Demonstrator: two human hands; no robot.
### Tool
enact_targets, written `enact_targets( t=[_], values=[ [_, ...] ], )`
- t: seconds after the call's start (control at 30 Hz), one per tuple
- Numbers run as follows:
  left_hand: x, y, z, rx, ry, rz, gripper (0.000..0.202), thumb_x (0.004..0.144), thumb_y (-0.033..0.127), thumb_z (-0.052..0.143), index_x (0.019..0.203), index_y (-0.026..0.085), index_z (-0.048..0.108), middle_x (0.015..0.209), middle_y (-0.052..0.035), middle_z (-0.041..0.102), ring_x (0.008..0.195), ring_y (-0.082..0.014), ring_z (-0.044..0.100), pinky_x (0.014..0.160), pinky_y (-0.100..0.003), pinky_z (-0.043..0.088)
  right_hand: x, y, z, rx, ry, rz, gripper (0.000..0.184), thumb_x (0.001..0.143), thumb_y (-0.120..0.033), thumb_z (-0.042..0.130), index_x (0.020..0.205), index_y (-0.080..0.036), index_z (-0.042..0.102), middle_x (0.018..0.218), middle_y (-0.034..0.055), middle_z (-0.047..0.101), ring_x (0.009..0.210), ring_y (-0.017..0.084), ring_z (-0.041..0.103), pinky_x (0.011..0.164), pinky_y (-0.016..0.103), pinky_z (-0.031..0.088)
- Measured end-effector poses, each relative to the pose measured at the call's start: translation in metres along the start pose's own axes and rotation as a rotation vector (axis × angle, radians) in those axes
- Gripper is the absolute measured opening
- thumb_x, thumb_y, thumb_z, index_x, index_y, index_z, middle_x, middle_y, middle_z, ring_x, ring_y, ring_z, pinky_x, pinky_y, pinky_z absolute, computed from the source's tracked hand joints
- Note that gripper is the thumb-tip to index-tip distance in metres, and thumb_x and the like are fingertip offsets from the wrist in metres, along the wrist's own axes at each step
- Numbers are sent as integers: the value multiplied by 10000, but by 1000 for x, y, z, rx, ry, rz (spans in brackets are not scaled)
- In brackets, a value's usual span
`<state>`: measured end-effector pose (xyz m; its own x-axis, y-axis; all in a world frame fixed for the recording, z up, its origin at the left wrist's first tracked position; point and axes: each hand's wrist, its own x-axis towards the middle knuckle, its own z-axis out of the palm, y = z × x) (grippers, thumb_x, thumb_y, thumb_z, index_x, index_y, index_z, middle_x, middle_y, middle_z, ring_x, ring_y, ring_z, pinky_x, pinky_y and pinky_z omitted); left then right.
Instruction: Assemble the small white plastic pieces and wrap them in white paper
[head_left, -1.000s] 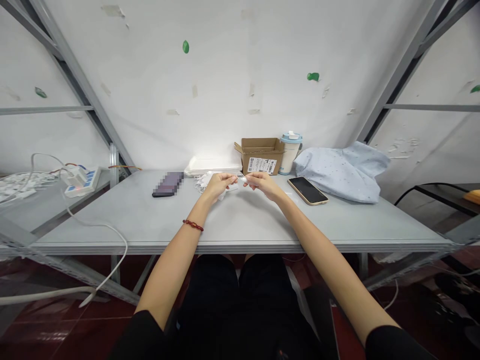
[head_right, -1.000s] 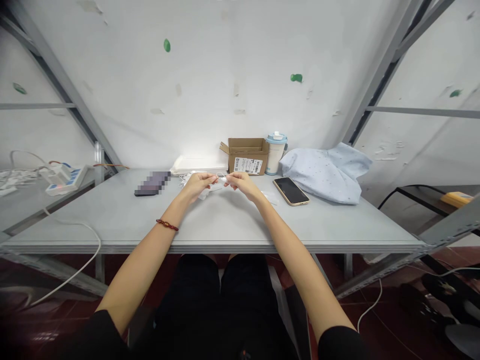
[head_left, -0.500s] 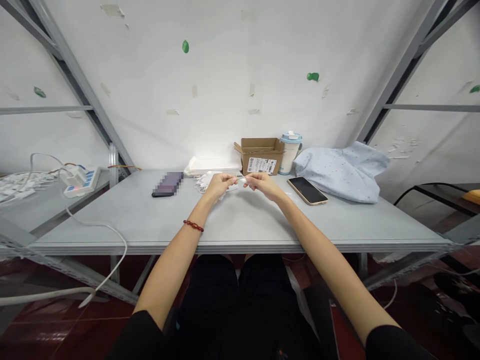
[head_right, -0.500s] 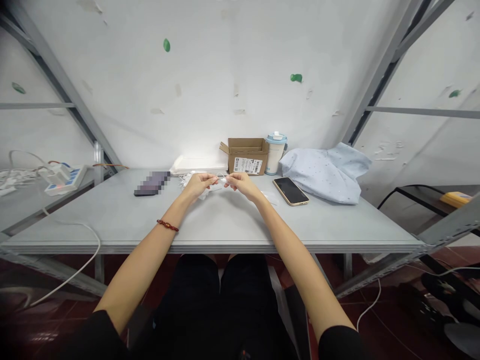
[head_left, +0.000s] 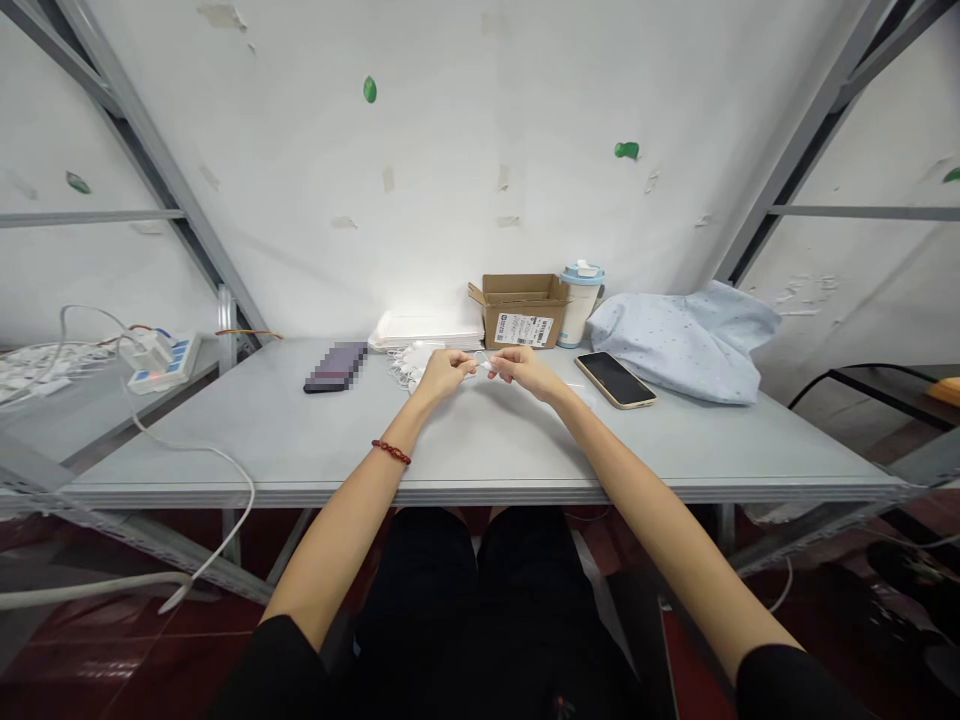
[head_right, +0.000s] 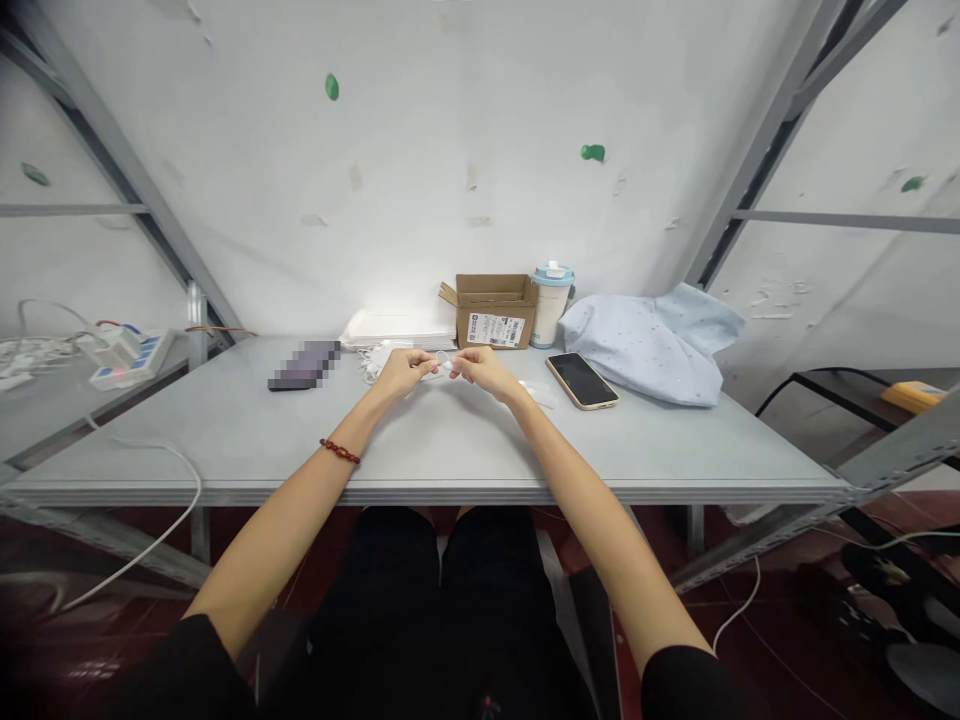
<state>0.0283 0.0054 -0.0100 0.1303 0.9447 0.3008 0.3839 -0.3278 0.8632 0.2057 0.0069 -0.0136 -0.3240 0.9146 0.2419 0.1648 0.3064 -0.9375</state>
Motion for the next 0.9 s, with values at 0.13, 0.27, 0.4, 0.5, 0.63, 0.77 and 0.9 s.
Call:
enact_targets(
  t=[0.13,0.27,0.4,0.5,0.63,0.77,0.9],
  values=[
    [1,-2,3,10,21,0,147,721,239,611,604,155,641,630,-24,662,587,-134,525,600,-258,409,0,1,0,11,-2,-6,200,729,-334,597,671,-145,619,651,22,644,524,74,379,532,243,327],
    [2,-5,4,9,16,11,145,712,259,627,627,147,662,668,-46,685,638,-155,560,643,-273,423,0,1,1,18,-2,-9,205,728,-338,597,672,-143,622,645,21,640,522,73,375,532,241,324],
    [3,-7,5,10,7,14,151,708,267,632,624,146,662,673,-48,686,671,-170,580,670,-283,431,1,2,1,12,0,-7,204,727,-336,601,678,-139,623,649,23,639,525,72,374,533,240,319],
    [2,-7,5,13,8,7,140,707,250,624,615,149,651,651,-40,672,649,-163,563,653,-281,423,2,4,2,2,-2,-10,205,730,-337,598,676,-140,622,649,23,638,526,72,371,535,239,317],
    [2,-5,5,-7,-1,-3,147,708,249,621,608,146,651,648,-45,673,652,-163,557,647,-280,416,2,5,2,-1,-8,-16,205,727,-336,596,675,-140,625,649,24,635,531,74,375,539,242,318],
    [2,-4,0,-58,-36,-21,186,700,317,644,636,146,678,692,-53,694,682,-168,565,637,-276,407,3,4,-1,16,-22,-19,218,728,-352,604,667,-143,617,665,29,639,527,74,375,538,247,319],
    [4,-5,-6,-116,-40,-16,238,703,386,642,685,156,701,765,-69,713,759,-181,577,631,-269,406,4,3,-5,31,-15,-17,230,741,-370,610,683,-147,622,663,27,638,524,74,372,542,248,322]
  ],
)
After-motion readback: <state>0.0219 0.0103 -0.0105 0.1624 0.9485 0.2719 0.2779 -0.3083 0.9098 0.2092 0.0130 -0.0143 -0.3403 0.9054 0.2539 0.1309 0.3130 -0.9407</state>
